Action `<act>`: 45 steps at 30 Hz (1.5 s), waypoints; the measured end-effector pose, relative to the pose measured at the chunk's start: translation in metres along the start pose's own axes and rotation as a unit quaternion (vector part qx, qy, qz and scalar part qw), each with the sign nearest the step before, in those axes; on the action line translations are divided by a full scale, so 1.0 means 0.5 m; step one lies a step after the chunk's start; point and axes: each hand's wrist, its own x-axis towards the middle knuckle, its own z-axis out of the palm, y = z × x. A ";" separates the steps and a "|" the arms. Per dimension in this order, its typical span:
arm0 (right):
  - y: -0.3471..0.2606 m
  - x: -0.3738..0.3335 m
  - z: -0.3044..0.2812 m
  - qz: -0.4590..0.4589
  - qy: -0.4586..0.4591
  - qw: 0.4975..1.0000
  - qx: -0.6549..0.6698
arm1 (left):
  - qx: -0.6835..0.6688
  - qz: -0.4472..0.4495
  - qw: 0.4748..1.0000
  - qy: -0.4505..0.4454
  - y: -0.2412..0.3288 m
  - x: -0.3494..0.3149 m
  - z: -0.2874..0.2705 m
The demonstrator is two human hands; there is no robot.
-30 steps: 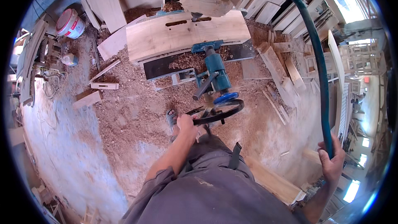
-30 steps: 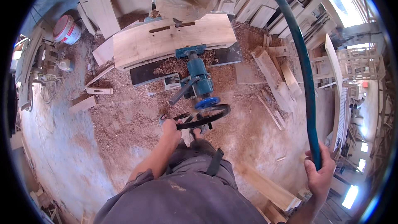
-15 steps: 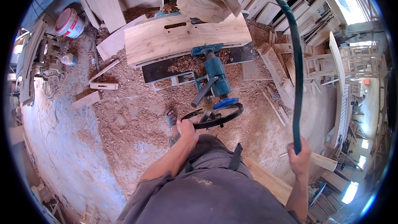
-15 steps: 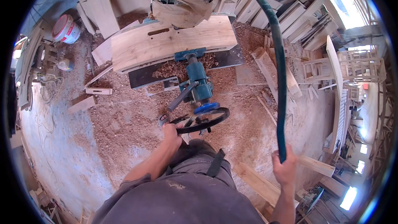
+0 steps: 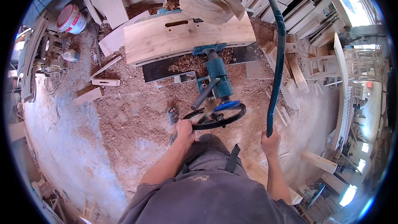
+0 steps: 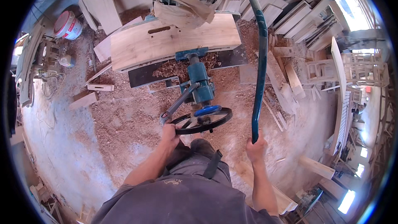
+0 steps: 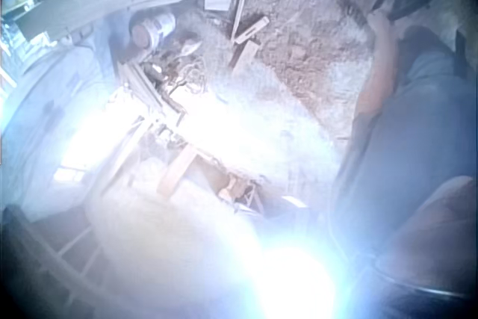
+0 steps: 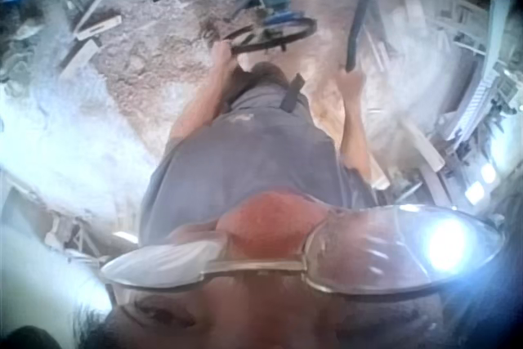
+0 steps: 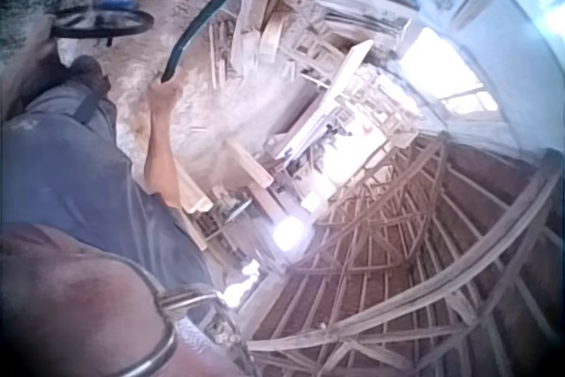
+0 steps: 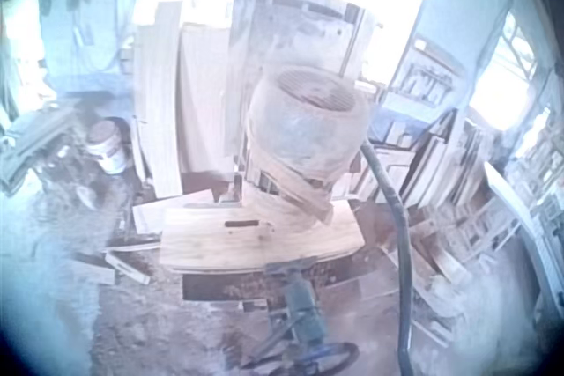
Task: The person operates a drill press to bore elongated slots into a rectangular wooden plank. They secure the plank, lower the drill bit using a handwheel, and then remove the plank to inspect the cut before repeating the process.
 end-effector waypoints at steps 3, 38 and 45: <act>0.007 0.008 -0.007 -0.007 -0.005 1.000 0.016 | -0.067 -0.083 0.992 -0.061 -0.021 0.093 -0.068; 0.037 0.031 -0.124 0.042 -0.042 0.995 0.078 | -0.043 -0.112 0.992 0.027 -0.029 0.034 0.032; 0.042 0.043 -0.132 0.010 -0.027 0.998 0.064 | -0.077 -0.229 0.967 -0.079 -0.037 0.119 -0.015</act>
